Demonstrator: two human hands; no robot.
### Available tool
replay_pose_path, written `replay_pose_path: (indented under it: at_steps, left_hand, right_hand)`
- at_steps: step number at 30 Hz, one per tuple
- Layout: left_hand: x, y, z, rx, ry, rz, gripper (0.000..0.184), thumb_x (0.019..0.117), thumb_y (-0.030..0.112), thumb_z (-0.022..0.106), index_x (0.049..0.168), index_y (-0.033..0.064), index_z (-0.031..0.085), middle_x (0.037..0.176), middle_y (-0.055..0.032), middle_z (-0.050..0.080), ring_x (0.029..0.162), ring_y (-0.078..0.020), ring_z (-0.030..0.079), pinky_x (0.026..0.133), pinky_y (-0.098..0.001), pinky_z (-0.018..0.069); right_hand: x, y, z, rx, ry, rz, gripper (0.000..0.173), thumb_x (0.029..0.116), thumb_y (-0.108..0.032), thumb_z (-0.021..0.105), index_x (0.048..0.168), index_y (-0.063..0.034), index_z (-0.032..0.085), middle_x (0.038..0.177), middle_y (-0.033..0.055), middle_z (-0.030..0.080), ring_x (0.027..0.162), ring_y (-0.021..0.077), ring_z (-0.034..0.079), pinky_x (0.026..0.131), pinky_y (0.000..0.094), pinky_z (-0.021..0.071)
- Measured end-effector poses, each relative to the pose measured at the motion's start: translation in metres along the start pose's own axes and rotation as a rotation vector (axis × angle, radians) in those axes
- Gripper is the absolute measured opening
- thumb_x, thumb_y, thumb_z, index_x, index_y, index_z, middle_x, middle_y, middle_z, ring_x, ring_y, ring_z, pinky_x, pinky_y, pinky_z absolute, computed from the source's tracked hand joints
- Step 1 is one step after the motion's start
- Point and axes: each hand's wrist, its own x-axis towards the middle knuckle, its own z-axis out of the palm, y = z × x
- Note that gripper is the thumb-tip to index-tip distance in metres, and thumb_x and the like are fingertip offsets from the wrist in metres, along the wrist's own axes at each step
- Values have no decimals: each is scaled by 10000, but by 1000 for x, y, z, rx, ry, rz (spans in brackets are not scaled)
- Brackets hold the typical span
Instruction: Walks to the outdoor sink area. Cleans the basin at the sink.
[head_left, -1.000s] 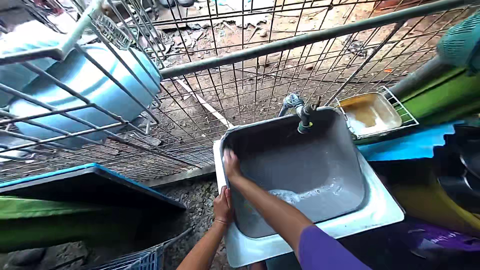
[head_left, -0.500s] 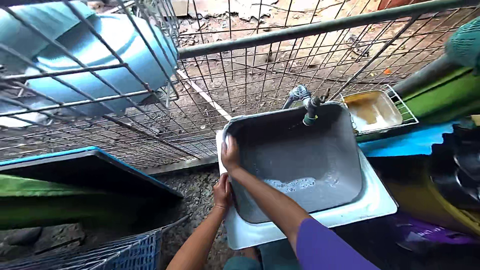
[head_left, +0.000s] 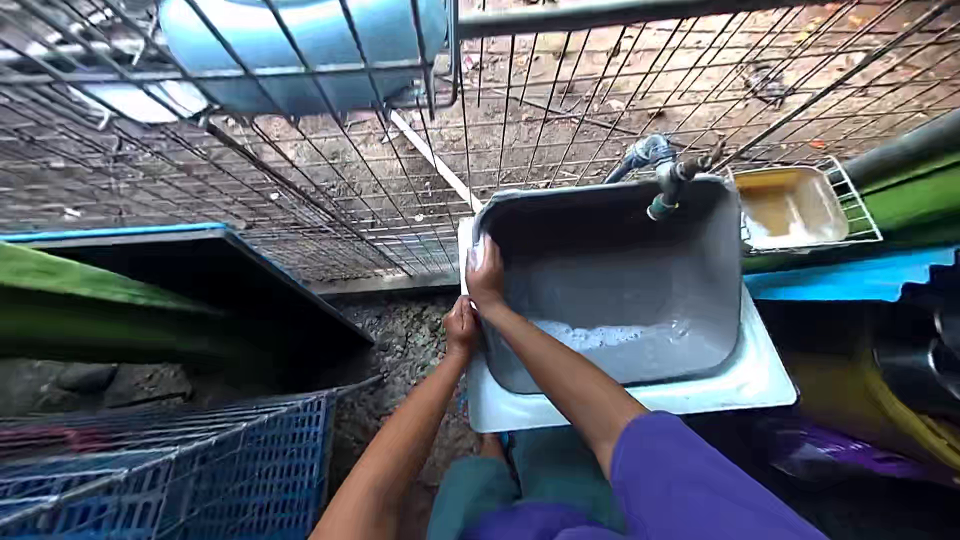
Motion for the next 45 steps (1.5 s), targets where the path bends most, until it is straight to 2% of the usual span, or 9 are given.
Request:
replay_pose_path:
  at_steps: [5, 12, 18, 23, 26, 31, 35, 38, 45]
  left_hand:
    - [7, -2, -2, -64, -103, -74, 392, 1031, 149, 391, 1018, -111, 683, 646, -43, 618, 566, -66, 570, 614, -280, 523]
    - [16, 28, 1, 333, -345, -215, 398, 1058, 281, 543, 1103, -89, 682, 924, -253, 715, 909, -393, 711, 881, -572, 523]
    - [16, 36, 6, 349, -338, -233, 441, 1086, 299, 486, 1178, -92, 670, 1008, -287, 717, 998, -442, 706, 921, -611, 508]
    - [62, 63, 7, -10, -353, -240, 365, 1071, 214, 514, 1144, -119, 642, 962, -222, 695, 900, -262, 684, 896, -459, 540]
    - [57, 64, 13, -53, -294, -258, 315, 1049, 208, 560, 1010, -93, 644, 842, -146, 659, 783, -189, 645, 794, -406, 540]
    - [13, 73, 14, -175, -26, -366, 217, 987, 98, 652, 863, -77, 617, 708, -49, 585, 659, -82, 572, 683, -285, 519]
    - [-4, 92, -5, -277, 67, -410, 122, 939, 15, 661, 840, -16, 597, 675, 21, 588, 618, -26, 596, 632, -231, 548]
    - [-11, 112, -7, -328, 108, -423, 151, 938, -16, 628, 816, 47, 566, 633, 81, 579, 575, 16, 588, 587, -189, 544]
    - [-3, 174, -35, -295, 189, -336, 189, 940, -48, 601, 838, 107, 571, 630, 135, 600, 559, 49, 587, 564, -146, 540]
  right_hand:
    - [-117, 69, -14, -146, -271, 116, 526, 1043, -164, 526, 1449, 161, 448, 1447, 350, 519, 1382, 447, 509, 1191, 491, 387]
    - [-116, 130, -113, -689, -988, 108, 507, 1079, -354, 469, 1471, -40, 538, 1499, 300, 491, 1409, 478, 454, 1098, 667, 396]
    - [-123, 111, -80, -246, -879, 150, 650, 1114, -362, 397, 1540, 126, 341, 1619, 348, 292, 1547, 449, 249, 1277, 549, 178]
    - [-79, 37, -61, 702, -517, 325, 654, 1060, 9, 375, 1640, -9, 73, 1634, 232, 315, 1401, 201, 474, 1142, 334, 407]
    - [-104, 63, -75, 229, -621, -7, 694, 1009, -99, 573, 1545, 177, 230, 1578, 349, 362, 1493, 342, 393, 1251, 406, 301]
    - [-117, 169, -154, -313, -864, -116, 426, 1050, -312, 542, 1339, -30, 679, 1379, 202, 654, 1335, 385, 585, 1149, 602, 410]
    - [-79, 246, -254, -611, -799, 94, 484, 1050, -350, 528, 1385, -18, 639, 1499, 240, 541, 1442, 410, 463, 1181, 627, 341]
    - [-65, 236, -274, -734, -746, 426, 725, 1050, -442, 499, 1565, 50, 361, 1666, 357, 115, 1558, 520, 102, 1216, 708, 132]
    - [-90, 160, -199, -513, -945, 293, 611, 1055, -425, 499, 1441, 46, 537, 1457, 337, 516, 1386, 510, 467, 1118, 695, 368]
